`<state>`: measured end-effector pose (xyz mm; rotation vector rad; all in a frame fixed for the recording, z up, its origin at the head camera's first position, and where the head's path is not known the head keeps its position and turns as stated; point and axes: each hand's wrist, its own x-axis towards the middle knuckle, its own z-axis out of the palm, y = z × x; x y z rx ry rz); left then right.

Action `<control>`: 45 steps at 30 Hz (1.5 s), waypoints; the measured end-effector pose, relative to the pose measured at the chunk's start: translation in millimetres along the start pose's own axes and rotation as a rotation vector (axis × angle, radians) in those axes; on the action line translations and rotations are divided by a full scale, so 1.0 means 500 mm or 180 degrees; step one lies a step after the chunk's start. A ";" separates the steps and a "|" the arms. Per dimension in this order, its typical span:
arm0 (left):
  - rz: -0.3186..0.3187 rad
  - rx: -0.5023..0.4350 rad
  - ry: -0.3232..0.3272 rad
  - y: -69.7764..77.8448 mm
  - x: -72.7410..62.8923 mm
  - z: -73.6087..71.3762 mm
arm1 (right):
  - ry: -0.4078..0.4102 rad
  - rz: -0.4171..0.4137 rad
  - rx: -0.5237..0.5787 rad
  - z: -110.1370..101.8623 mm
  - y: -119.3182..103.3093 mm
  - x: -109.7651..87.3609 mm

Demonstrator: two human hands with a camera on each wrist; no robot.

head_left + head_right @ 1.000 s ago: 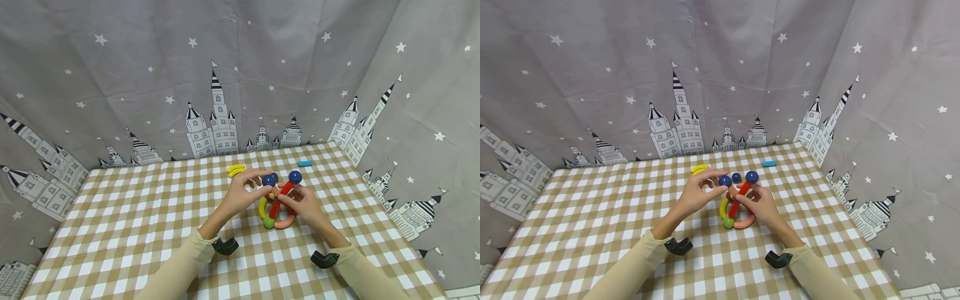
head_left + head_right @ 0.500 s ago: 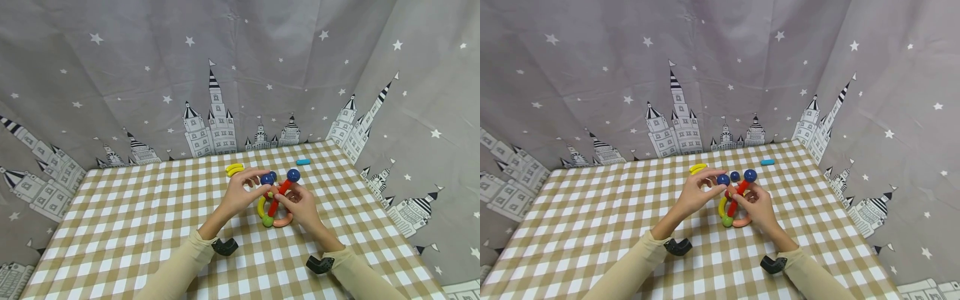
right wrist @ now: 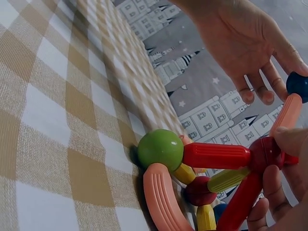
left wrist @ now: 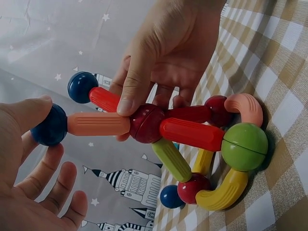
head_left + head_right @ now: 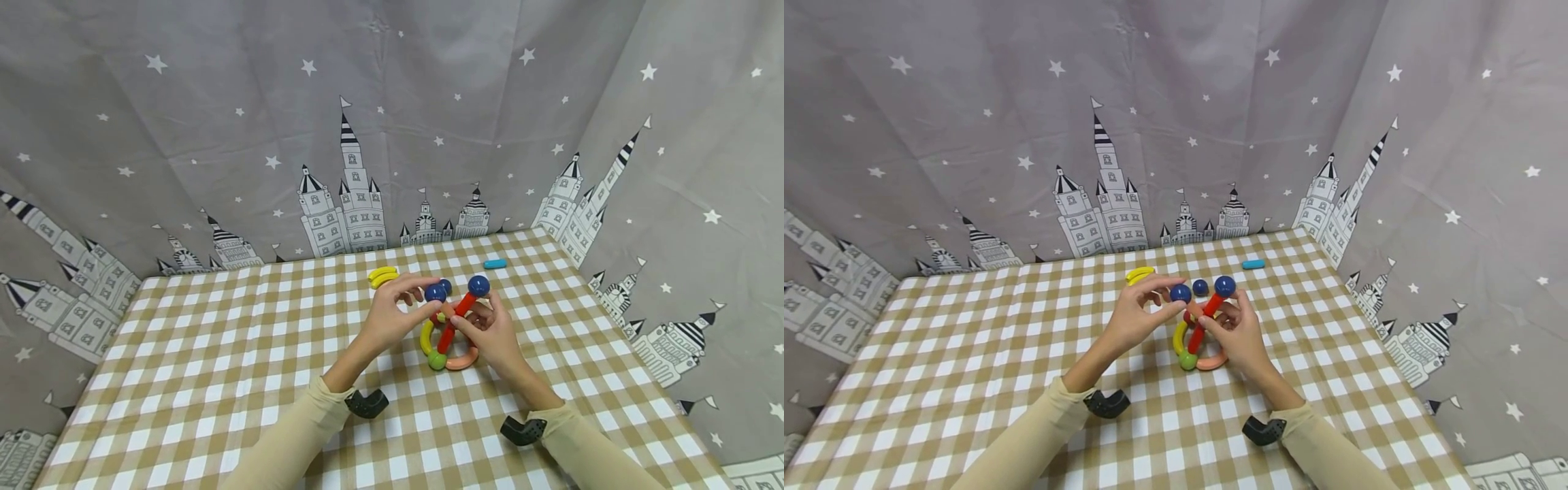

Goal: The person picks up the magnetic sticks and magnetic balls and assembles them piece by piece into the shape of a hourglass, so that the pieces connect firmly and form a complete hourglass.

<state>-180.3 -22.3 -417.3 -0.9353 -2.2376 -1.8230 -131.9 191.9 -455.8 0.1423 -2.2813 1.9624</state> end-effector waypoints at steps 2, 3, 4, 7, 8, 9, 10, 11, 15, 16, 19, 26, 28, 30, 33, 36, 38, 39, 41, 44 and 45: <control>0.0008 -0.0005 0.0011 0.000 0.000 0.000 | -0.0040 -0.0043 0.0084 0.001 0.002 0.001; 0.0009 -0.0003 0.0017 0.000 -0.001 0.000 | -0.0058 -0.0061 0.0113 0.001 0.003 0.002; 0.0007 0.0000 0.0022 0.000 -0.001 -0.001 | -0.0076 -0.0075 0.0132 0.001 0.005 0.004; -0.0002 0.0000 0.0027 -0.001 -0.002 0.000 | -0.0110 -0.0091 0.0191 0.001 0.007 0.007; -0.0003 -0.0002 0.0025 -0.001 -0.001 0.000 | -0.0118 -0.0089 0.0214 0.001 0.007 0.007; -0.0003 0.0001 0.0025 -0.001 -0.001 0.000 | -0.0124 -0.0087 0.0233 0.000 0.008 0.008; -0.0003 0.0001 0.0024 -0.001 -0.001 0.000 | -0.0132 -0.0087 0.0250 0.000 0.008 0.008; -0.0002 0.0001 0.0027 -0.001 -0.001 0.000 | -0.0139 -0.0079 0.0270 0.000 0.007 0.008; 0.0014 -0.0004 0.0037 0.000 -0.001 -0.001 | -0.0162 -0.0074 0.0311 -0.001 0.007 0.008; 0.0020 -0.0008 0.0038 0.000 -0.001 0.000 | -0.0165 -0.0072 0.0314 -0.002 0.007 0.008; 0.0031 -0.0004 0.0037 0.000 -0.001 -0.001 | -0.0166 -0.0069 0.0330 -0.003 0.007 0.008; 0.0025 -0.0027 0.0031 0.000 -0.003 -0.002 | -0.0150 -0.0011 0.0304 -0.004 0.005 0.009; 0.0004 -0.0041 0.0019 0.001 -0.003 -0.002 | -0.0158 0.0026 0.0276 -0.006 0.006 0.010; -0.0009 -0.0047 0.0011 0.001 -0.004 -0.002 | -0.0178 0.0057 0.0251 -0.009 0.007 0.011; 0.0006 -0.0028 0.0008 0.001 -0.003 -0.001 | -0.0269 0.0061 0.0168 -0.015 0.008 0.014; 0.0035 -0.0006 0.0013 0.002 -0.001 -0.001 | -0.0408 0.0045 0.0056 -0.022 0.008 0.019; 0.0036 0.0002 0.0016 0.001 0.000 -0.001 | -0.0515 0.0080 -0.0021 -0.026 0.005 0.023; 0.0037 0.0009 0.0017 0.000 0.000 -0.001 | -0.0560 0.0115 -0.0041 -0.028 0.004 0.025; 0.0030 0.0016 0.0015 -0.001 0.000 -0.001 | -0.0640 0.0202 -0.0083 -0.030 0.001 0.027; 0.0029 0.0008 0.0003 -0.003 0.000 0.000 | -0.0708 0.0341 -0.0101 -0.033 -0.003 0.031; 0.0032 0.0003 0.0000 -0.003 0.000 0.000 | -0.0724 0.0367 -0.0101 -0.034 -0.003 0.032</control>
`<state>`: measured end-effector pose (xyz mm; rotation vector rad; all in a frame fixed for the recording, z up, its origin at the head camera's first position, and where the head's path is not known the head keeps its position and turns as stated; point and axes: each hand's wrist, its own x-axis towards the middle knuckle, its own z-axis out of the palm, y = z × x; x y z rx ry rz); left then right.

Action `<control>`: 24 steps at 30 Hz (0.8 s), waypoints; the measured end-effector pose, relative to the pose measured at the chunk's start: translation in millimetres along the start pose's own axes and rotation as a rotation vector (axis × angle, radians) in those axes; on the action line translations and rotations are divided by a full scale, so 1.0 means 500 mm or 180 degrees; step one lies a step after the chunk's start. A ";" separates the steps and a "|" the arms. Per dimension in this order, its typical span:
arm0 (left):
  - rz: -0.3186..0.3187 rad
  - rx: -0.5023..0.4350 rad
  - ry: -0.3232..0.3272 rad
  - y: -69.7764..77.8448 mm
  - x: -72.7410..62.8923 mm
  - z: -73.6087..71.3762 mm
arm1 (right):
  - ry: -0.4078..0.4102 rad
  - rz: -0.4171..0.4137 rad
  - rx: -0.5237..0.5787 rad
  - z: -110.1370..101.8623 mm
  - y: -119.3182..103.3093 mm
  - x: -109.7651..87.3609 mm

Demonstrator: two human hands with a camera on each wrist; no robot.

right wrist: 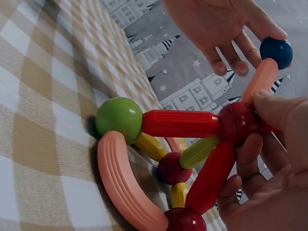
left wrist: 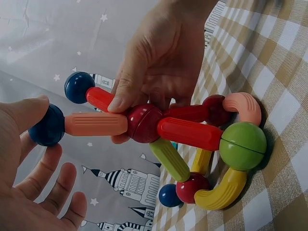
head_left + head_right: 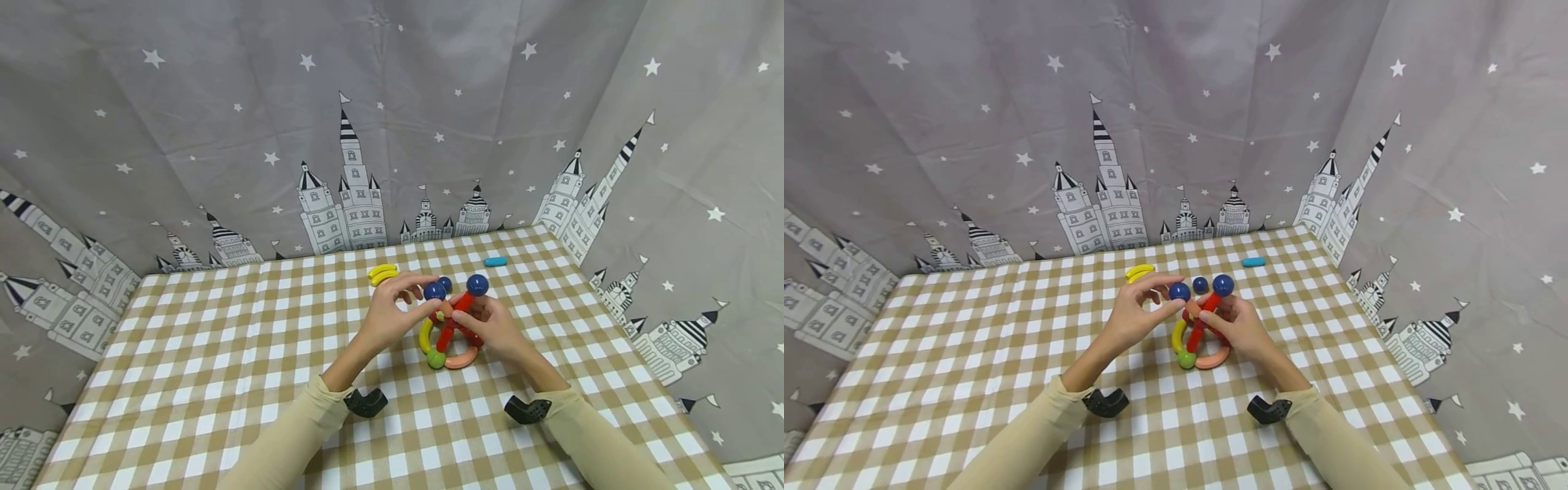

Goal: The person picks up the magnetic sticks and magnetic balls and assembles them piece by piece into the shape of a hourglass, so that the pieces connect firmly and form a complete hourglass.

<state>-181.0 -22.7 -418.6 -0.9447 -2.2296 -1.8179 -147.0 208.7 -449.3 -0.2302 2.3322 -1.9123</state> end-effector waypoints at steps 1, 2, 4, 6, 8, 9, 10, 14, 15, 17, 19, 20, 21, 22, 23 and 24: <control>-0.0002 -0.0005 -0.0004 0.001 0.000 0.000 | -0.0024 0.0006 -0.0010 -0.001 -0.001 0.001; -0.0005 -0.0001 -0.0005 0.001 0.000 -0.001 | -0.0051 0.0015 -0.0004 -0.002 -0.001 0.002; -0.0023 0.0020 -0.0010 0.003 -0.001 -0.002 | -0.0091 -0.0007 -0.0028 -0.004 -0.001 0.004; -0.0046 0.0041 -0.0016 0.004 -0.002 -0.003 | -0.0131 -0.0048 -0.0060 -0.006 0.000 0.006; -0.0064 0.0044 -0.0023 0.005 -0.002 -0.003 | -0.0150 -0.0074 -0.0083 -0.008 0.001 0.006; -0.0070 0.0043 -0.0027 0.004 -0.002 -0.003 | -0.0149 -0.0082 -0.0087 -0.008 0.001 0.006; -0.0071 0.0040 -0.0027 0.005 -0.003 -0.003 | -0.0147 -0.0081 -0.0102 -0.008 0.001 0.006; -0.0060 0.0065 -0.0027 0.004 -0.003 -0.004 | -0.0147 -0.0079 -0.0103 -0.008 0.001 0.006; -0.0054 0.0073 -0.0023 0.004 -0.004 -0.004 | -0.0142 -0.0074 -0.0102 -0.008 0.001 0.007; -0.0044 0.0064 0.0001 0.005 -0.006 -0.006 | -0.0142 -0.0071 -0.0090 -0.008 0.002 0.007; -0.0041 0.0035 0.0046 0.005 -0.008 -0.009 | -0.0134 -0.0078 -0.0084 -0.007 0.002 0.007; -0.0039 0.0022 0.0081 0.005 -0.009 -0.011 | -0.0133 -0.0080 -0.0085 -0.007 0.002 0.007; -0.0037 0.0004 0.0124 0.006 -0.011 -0.014 | -0.0129 -0.0077 -0.0085 -0.007 0.002 0.007; -0.0045 -0.0020 0.0177 0.006 -0.012 -0.018 | -0.0133 -0.0072 -0.0078 -0.006 0.002 0.007; -0.0046 -0.0039 0.0242 0.004 -0.013 -0.022 | -0.0131 -0.0073 -0.0078 -0.006 0.001 0.007; -0.0052 -0.0050 0.0316 0.002 -0.014 -0.026 | -0.0135 -0.0056 -0.0073 -0.006 0.001 0.007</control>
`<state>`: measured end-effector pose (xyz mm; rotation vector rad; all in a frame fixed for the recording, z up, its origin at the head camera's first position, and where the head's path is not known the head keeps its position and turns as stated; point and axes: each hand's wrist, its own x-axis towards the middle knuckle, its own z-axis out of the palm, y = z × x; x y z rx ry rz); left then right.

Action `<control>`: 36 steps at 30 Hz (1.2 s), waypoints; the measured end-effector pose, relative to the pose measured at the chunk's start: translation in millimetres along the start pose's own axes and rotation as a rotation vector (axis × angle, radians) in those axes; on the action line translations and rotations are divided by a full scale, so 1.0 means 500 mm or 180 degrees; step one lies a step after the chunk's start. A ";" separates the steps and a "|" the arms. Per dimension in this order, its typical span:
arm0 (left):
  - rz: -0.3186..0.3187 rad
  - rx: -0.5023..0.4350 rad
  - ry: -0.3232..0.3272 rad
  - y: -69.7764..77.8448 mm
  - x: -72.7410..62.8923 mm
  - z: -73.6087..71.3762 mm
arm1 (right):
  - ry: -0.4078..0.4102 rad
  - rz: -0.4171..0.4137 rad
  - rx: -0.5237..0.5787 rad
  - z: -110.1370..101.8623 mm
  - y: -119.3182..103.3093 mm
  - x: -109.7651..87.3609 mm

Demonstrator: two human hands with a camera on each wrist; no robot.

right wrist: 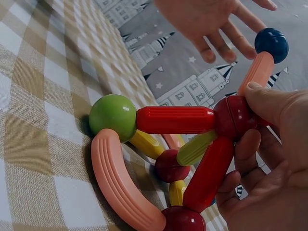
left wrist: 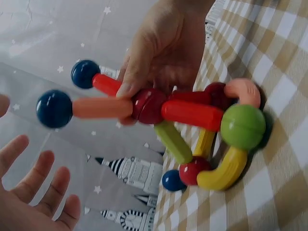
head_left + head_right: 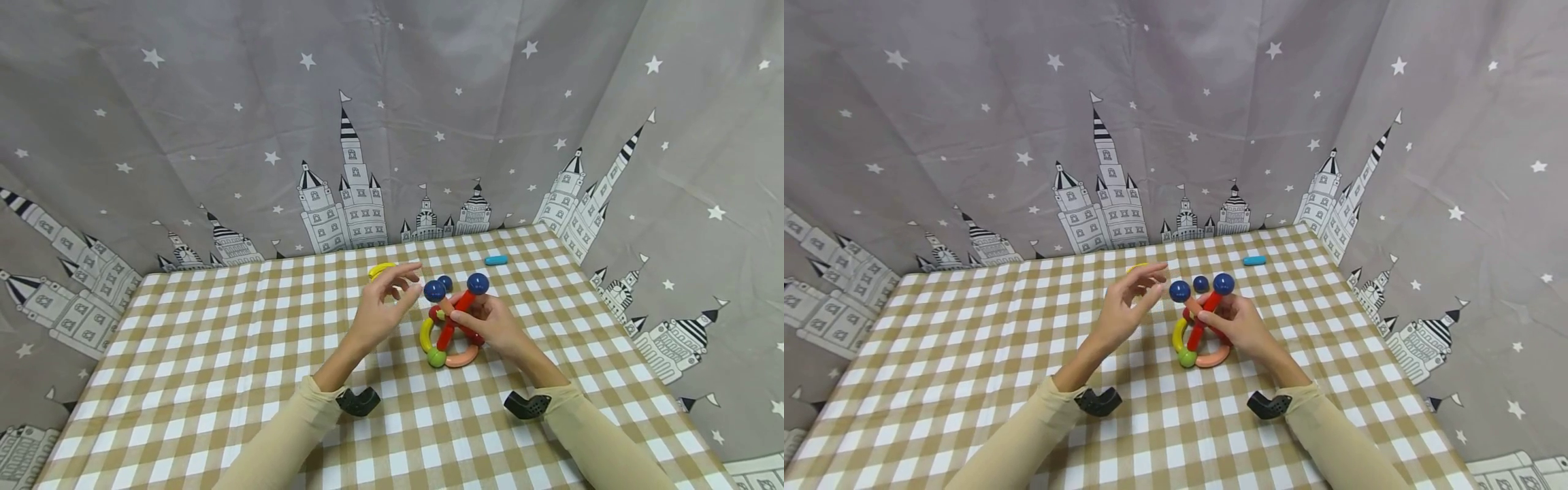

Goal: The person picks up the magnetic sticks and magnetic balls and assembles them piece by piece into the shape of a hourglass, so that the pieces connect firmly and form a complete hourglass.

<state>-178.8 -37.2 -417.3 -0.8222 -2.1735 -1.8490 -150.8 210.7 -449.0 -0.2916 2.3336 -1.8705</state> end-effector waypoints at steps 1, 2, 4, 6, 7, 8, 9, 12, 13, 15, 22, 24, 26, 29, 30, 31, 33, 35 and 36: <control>-0.0007 -0.0018 0.0086 -0.003 0.000 -0.005 | -0.0004 0.0019 0.0008 0.000 -0.001 0.000; -0.0003 -0.0026 0.0172 -0.006 0.000 -0.010 | -0.0001 0.0036 0.0015 0.000 -0.002 0.000; -0.0018 0.0000 0.0330 -0.014 0.000 -0.022 | 0.0000 0.0065 0.0016 -0.001 -0.002 0.001; -0.0046 0.0090 0.0470 -0.024 0.000 -0.033 | 0.0012 0.0072 -0.0008 -0.002 -0.002 0.003; -0.0058 0.0140 0.0527 -0.029 0.000 -0.039 | 0.0017 0.0066 -0.0015 -0.002 -0.002 0.005; -0.0080 0.0200 0.0571 -0.034 -0.001 -0.045 | 0.0022 0.0054 -0.0024 -0.002 -0.002 0.007; -0.0111 0.0277 0.0614 -0.041 -0.001 -0.050 | 0.0023 0.0040 -0.0035 -0.002 -0.002 0.009; -0.0241 0.0456 0.0701 -0.060 -0.003 -0.061 | 0.0022 0.0029 -0.0057 -0.003 -0.001 0.018; -0.0307 0.0512 0.0703 -0.066 -0.004 -0.064 | 0.0017 0.0047 -0.0062 -0.003 -0.001 0.021; -0.0434 0.0639 0.0668 -0.081 -0.004 -0.069 | 0.0020 0.0105 -0.0115 -0.004 0.000 0.028; -0.0659 0.1137 0.0247 -0.132 0.008 -0.079 | -0.0025 0.0287 -0.0213 -0.014 -0.002 0.044; -0.0650 0.1360 0.0116 -0.150 0.016 -0.079 | -0.0077 0.0255 -0.0219 -0.018 -0.002 0.046; -0.0673 0.1564 0.0009 -0.165 0.025 -0.078 | -0.0160 0.0196 -0.0209 -0.023 0.000 0.050; -0.0669 0.1838 -0.0103 -0.178 0.039 -0.073 | -0.0270 0.0114 -0.0184 -0.026 0.001 0.054; -0.0682 0.1888 -0.0132 -0.179 0.043 -0.071 | -0.0291 0.0092 -0.0186 -0.027 0.002 0.055; -0.0706 0.1936 -0.0163 -0.179 0.047 -0.068 | -0.0311 0.0066 -0.0194 -0.028 0.003 0.056; -0.0739 0.2039 -0.0223 -0.179 0.054 -0.063 | -0.0337 0.0040 -0.0199 -0.028 0.003 0.057; -0.0806 0.2133 -0.0291 -0.179 0.059 -0.057 | -0.0345 0.0020 -0.0206 -0.028 0.002 0.058; -0.0831 0.2188 -0.0316 -0.180 0.061 -0.054 | -0.0352 0.0021 -0.0199 -0.027 0.002 0.058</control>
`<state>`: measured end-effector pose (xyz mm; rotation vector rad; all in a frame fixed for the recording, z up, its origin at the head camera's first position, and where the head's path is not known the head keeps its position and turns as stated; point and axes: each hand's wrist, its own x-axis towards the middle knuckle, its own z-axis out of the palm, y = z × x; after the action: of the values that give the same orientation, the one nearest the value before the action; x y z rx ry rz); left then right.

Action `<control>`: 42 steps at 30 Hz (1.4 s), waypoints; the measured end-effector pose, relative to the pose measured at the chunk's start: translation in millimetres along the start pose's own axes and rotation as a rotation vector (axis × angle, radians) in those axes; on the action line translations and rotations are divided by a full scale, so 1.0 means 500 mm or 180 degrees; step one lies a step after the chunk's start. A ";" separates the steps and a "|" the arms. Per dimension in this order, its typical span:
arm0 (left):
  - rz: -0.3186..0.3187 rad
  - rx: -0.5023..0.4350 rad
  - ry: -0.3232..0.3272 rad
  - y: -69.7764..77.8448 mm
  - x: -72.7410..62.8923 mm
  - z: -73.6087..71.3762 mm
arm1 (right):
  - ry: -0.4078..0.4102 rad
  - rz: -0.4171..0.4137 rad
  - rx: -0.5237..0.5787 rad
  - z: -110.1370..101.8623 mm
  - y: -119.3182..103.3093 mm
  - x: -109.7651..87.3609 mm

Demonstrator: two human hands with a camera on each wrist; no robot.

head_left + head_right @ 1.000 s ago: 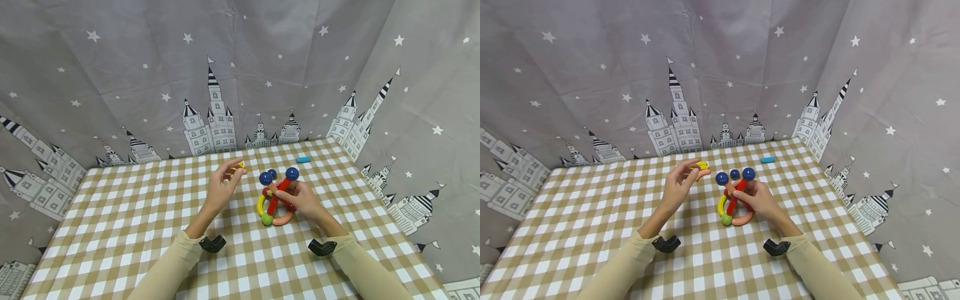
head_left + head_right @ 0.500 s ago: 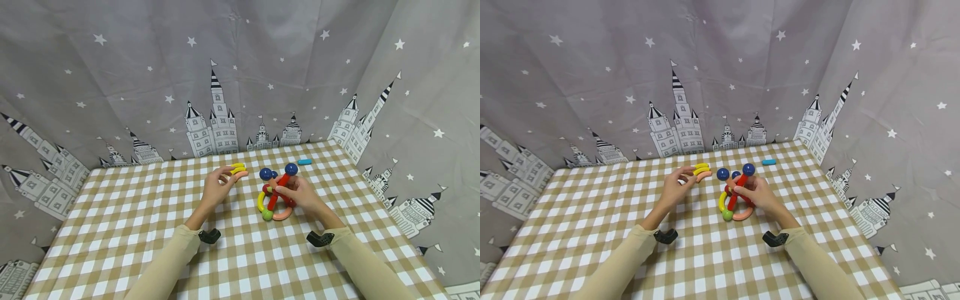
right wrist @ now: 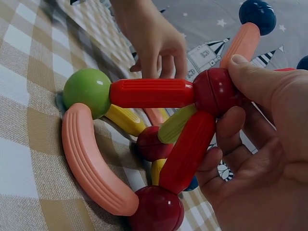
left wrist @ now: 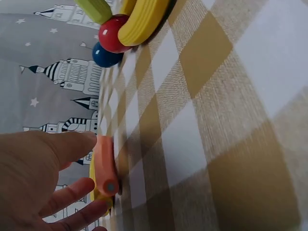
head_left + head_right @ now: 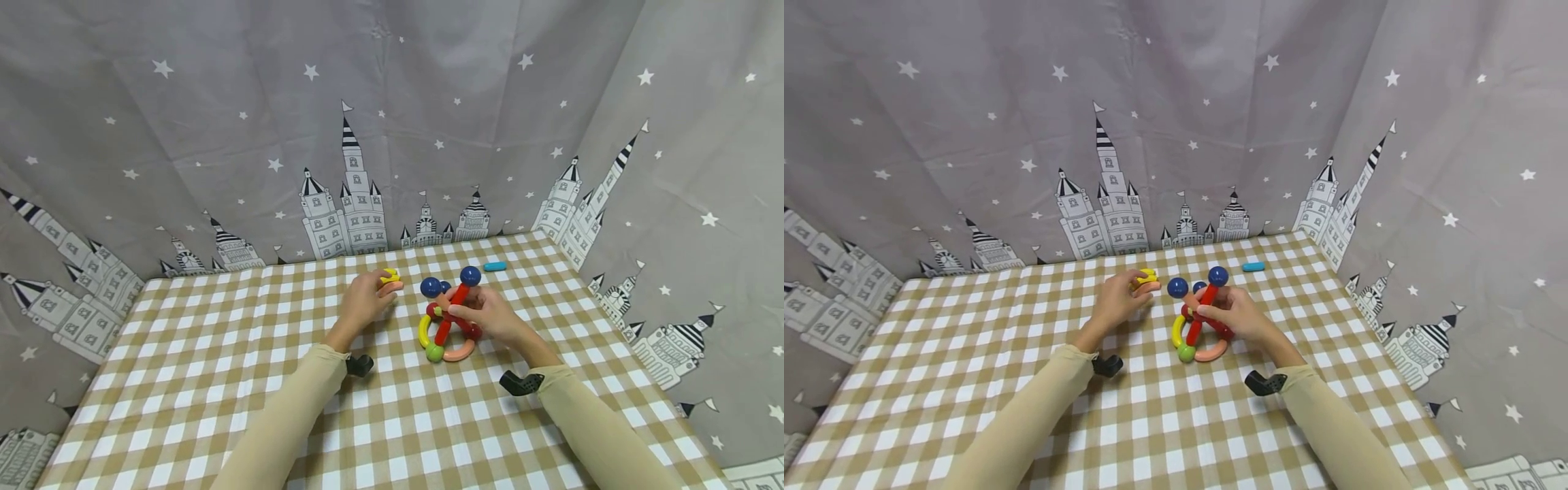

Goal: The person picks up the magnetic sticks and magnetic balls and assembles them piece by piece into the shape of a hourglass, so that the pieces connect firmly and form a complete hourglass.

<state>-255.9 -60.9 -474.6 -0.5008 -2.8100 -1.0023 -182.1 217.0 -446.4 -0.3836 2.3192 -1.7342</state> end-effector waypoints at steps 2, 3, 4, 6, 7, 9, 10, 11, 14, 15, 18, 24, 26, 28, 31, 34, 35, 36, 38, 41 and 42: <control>-0.0019 0.0139 -0.0023 0.003 0.004 0.006 | 0.0001 -0.0002 0.0006 0.000 0.000 0.000; -0.0023 0.0204 -0.0021 0.003 0.006 0.010 | 0.0003 -0.0007 0.0008 0.000 0.000 0.000; -0.0021 0.0244 -0.0007 0.004 0.008 0.014 | 0.0009 -0.0004 0.0009 0.000 -0.001 -0.001; -0.0012 0.0316 0.0036 0.005 0.011 0.021 | 0.0014 0.0007 0.0010 0.000 -0.002 -0.002; 0.0000 0.0338 0.0069 0.005 0.013 0.024 | 0.0016 0.0009 0.0007 0.001 -0.003 -0.003; 0.0013 0.0304 0.0132 0.007 0.015 0.028 | 0.0021 0.0014 0.0006 0.001 -0.005 -0.004; 0.0025 0.0265 0.0161 0.009 0.015 0.030 | 0.0026 0.0024 0.0005 0.001 -0.006 -0.005; 0.0038 0.0230 0.0179 0.010 0.016 0.030 | 0.0027 0.0025 0.0012 0.001 -0.007 -0.006; 0.0068 0.0116 0.0187 0.014 0.015 0.028 | 0.0033 0.0053 0.0018 0.002 -0.009 -0.006; 0.0073 0.0124 0.0161 0.016 0.016 0.026 | 0.0034 0.0055 0.0012 0.002 -0.010 -0.007; 0.0084 0.0203 0.0022 0.020 0.019 0.020 | 0.0038 0.0062 -0.0006 0.001 -0.010 -0.007; 0.0056 0.0384 -0.0300 0.025 0.026 0.009 | 0.0046 0.0117 -0.0021 0.001 -0.009 -0.006; 0.0006 0.0305 -0.0409 0.029 0.026 0.002 | 0.0047 0.0140 -0.0031 0.001 -0.009 -0.006; -0.0049 0.0084 -0.0532 0.036 0.026 -0.008 | 0.0036 0.0134 -0.0041 0.001 -0.010 -0.005; -0.0137 -0.0458 -0.0677 0.053 0.027 -0.029 | 0.0026 0.0118 -0.0046 0.000 -0.011 -0.004; -0.0240 -0.0963 -0.0743 0.074 0.029 -0.052 | 0.0020 0.0097 -0.0053 -0.001 -0.012 -0.005; -0.0277 -0.1123 -0.0765 0.082 0.031 -0.059 | 0.0024 0.0100 -0.0052 -0.001 -0.012 -0.004; -0.0325 -0.1277 -0.0787 0.091 0.031 -0.067 | 0.0027 0.0100 -0.0059 -0.001 -0.011 -0.004; -0.0447 -0.1512 -0.0834 0.108 0.033 -0.079 | 0.0017 0.0094 -0.0062 -0.001 -0.011 -0.004; -0.0695 -0.1813 -0.0889 0.129 0.039 -0.091 | 0.0012 0.0092 -0.0053 0.000 -0.010 -0.003; -0.0768 -0.1870 -0.0882 0.136 0.040 -0.095 | 0.0005 0.0085 -0.0053 0.000 -0.010 -0.003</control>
<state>-251.3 -36.1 -392.9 -0.3764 -2.8174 -1.9705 -180.1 216.1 -441.4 -0.3529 2.3306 -1.7046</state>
